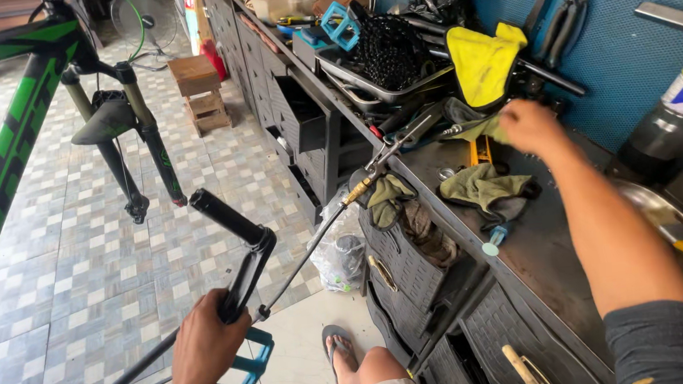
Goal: The person cleans and greases a bicycle frame, applies lubricant to a small component from a syringe, and then wipes and prepares a black handlebar component with a cloth.
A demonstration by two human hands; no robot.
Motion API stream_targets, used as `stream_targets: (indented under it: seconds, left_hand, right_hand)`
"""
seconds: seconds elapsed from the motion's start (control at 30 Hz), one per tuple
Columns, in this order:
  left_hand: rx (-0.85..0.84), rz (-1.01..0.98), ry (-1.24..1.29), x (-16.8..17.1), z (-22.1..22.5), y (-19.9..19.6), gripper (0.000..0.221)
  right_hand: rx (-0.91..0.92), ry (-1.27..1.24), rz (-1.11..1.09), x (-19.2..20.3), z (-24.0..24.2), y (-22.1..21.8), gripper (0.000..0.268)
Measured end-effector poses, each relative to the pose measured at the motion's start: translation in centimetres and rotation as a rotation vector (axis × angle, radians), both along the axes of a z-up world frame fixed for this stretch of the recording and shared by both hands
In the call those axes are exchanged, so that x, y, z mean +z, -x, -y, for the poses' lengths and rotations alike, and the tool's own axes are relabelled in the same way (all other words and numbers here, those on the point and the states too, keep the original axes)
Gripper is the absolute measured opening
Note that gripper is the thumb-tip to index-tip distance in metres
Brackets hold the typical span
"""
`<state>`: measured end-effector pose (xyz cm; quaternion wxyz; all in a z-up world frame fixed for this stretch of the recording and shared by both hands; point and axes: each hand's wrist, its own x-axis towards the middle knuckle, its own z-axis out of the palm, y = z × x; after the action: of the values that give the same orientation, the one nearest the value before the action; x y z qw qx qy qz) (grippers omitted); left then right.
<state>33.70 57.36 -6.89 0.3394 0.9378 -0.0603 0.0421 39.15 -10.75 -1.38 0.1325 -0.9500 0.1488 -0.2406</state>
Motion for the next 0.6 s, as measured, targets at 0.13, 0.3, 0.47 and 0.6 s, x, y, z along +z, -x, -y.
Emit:
stream_targets:
  seconds: [0.13,0.3,0.47,0.6]
  left_hand:
    - [-0.013,-0.067,0.116,-3.2,1.1,-1.0,0.053]
    - [-0.09,-0.103,0.255,-3.9,4.3,-0.3,0.049]
    - [-0.15,-0.19,0.313,-3.0,6.3,1.1,0.054]
    - [-0.171,-0.19,0.261,-3.5,6.3,1.9,0.058]
  right_hand:
    - [-0.078,-0.545,0.193,6.0,0.9,-2.2,0.046]
    - [0.06,-0.225,-0.058,11.0,-3.0,-0.9,0.041]
    - [0.032,0.175,-0.568,7.2,-9.0,0.2,0.043]
    - [-0.032,0.058,-0.202,5.1,-7.8,-1.7,0.023]
